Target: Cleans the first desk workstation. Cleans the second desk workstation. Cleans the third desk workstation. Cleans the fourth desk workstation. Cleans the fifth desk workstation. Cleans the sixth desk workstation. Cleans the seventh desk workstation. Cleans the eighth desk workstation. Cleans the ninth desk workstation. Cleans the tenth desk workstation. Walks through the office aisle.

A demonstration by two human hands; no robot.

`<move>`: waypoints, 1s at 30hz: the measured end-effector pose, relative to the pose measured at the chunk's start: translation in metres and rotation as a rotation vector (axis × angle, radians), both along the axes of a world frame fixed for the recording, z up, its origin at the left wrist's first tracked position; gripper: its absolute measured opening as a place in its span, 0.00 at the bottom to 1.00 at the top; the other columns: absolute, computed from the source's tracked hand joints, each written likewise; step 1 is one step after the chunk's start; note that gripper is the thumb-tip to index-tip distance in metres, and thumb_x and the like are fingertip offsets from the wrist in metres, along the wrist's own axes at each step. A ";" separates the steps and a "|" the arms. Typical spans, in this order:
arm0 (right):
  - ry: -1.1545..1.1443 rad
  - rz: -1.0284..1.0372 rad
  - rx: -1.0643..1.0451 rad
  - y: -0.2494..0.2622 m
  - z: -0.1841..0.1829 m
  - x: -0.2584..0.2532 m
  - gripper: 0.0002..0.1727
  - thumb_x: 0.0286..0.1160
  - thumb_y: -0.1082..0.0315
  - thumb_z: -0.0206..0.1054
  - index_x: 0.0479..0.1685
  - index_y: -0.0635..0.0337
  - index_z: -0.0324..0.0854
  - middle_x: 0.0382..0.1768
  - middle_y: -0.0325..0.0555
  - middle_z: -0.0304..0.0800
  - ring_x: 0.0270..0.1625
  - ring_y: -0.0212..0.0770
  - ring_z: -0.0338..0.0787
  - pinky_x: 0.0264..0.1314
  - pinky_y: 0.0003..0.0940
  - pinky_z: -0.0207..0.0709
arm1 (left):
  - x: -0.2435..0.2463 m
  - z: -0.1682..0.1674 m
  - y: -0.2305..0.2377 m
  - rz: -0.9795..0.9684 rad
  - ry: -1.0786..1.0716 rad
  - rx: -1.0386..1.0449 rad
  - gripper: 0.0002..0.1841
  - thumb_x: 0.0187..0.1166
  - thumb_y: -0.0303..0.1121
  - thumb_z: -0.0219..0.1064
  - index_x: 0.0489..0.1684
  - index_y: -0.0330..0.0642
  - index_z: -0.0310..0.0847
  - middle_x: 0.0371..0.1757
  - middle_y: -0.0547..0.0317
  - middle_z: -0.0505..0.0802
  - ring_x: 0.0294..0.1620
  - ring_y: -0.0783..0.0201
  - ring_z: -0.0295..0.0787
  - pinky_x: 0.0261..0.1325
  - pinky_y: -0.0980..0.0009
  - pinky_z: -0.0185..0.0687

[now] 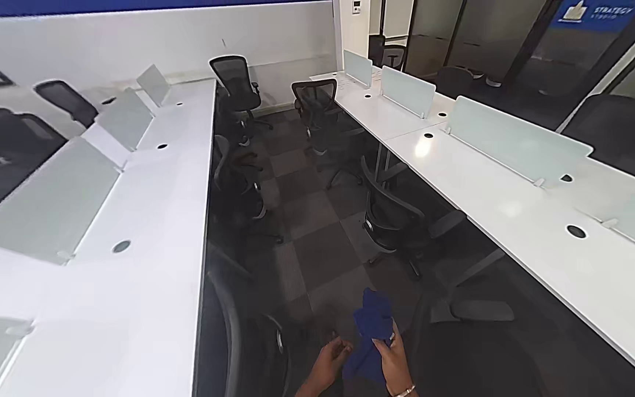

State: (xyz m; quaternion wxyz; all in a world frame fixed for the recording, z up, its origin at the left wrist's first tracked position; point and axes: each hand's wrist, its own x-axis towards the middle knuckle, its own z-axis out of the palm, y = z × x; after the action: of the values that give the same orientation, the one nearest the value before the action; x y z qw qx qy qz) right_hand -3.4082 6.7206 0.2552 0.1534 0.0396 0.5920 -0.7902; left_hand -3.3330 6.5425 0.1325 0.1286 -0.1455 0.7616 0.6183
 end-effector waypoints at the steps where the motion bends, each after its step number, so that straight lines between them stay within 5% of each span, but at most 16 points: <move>1: -0.005 -0.008 0.010 -0.021 -0.002 -0.021 0.38 0.62 0.82 0.65 0.80 0.76 0.61 0.64 0.54 0.86 0.63 0.26 0.88 0.69 0.21 0.80 | -0.022 0.001 -0.021 -0.022 -0.007 -0.007 0.15 0.87 0.37 0.61 0.59 0.36 0.85 0.52 0.50 0.93 0.54 0.62 0.90 0.64 0.59 0.83; 5: -0.040 0.046 0.092 -0.108 0.003 -0.110 0.39 0.66 0.81 0.67 0.84 0.75 0.58 0.70 0.62 0.81 0.68 0.35 0.85 0.73 0.28 0.78 | -0.110 0.030 -0.104 0.004 -0.013 -0.033 0.15 0.87 0.36 0.60 0.58 0.35 0.85 0.51 0.49 0.93 0.53 0.60 0.90 0.63 0.57 0.84; 11: 0.063 0.157 0.127 -0.217 0.033 -0.232 0.37 0.69 0.82 0.66 0.82 0.74 0.60 0.70 0.60 0.82 0.69 0.35 0.85 0.74 0.29 0.78 | -0.203 0.060 -0.209 0.212 0.126 0.049 0.14 0.86 0.33 0.59 0.58 0.32 0.84 0.53 0.49 0.93 0.52 0.63 0.91 0.61 0.62 0.87; 21: 0.070 0.217 0.117 -0.401 0.010 -0.467 0.33 0.73 0.82 0.66 0.81 0.74 0.62 0.69 0.59 0.82 0.68 0.35 0.85 0.74 0.28 0.78 | -0.392 0.038 -0.401 0.446 0.193 0.050 0.13 0.84 0.31 0.59 0.55 0.33 0.84 0.49 0.54 0.93 0.49 0.66 0.91 0.58 0.67 0.87; 30: 0.121 0.296 0.140 -0.581 0.035 -0.704 0.34 0.73 0.79 0.66 0.82 0.72 0.63 0.72 0.60 0.81 0.72 0.37 0.83 0.76 0.29 0.75 | -0.579 0.052 -0.570 0.542 0.191 0.079 0.13 0.85 0.31 0.59 0.56 0.30 0.83 0.52 0.50 0.94 0.52 0.62 0.93 0.62 0.63 0.89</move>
State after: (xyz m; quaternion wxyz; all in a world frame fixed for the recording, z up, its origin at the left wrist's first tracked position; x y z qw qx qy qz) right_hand -4.1125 6.1401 0.2899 0.2288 -0.0851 0.6531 -0.7168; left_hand -3.9124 5.9729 0.1846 -0.1080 -0.2795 0.6789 0.6703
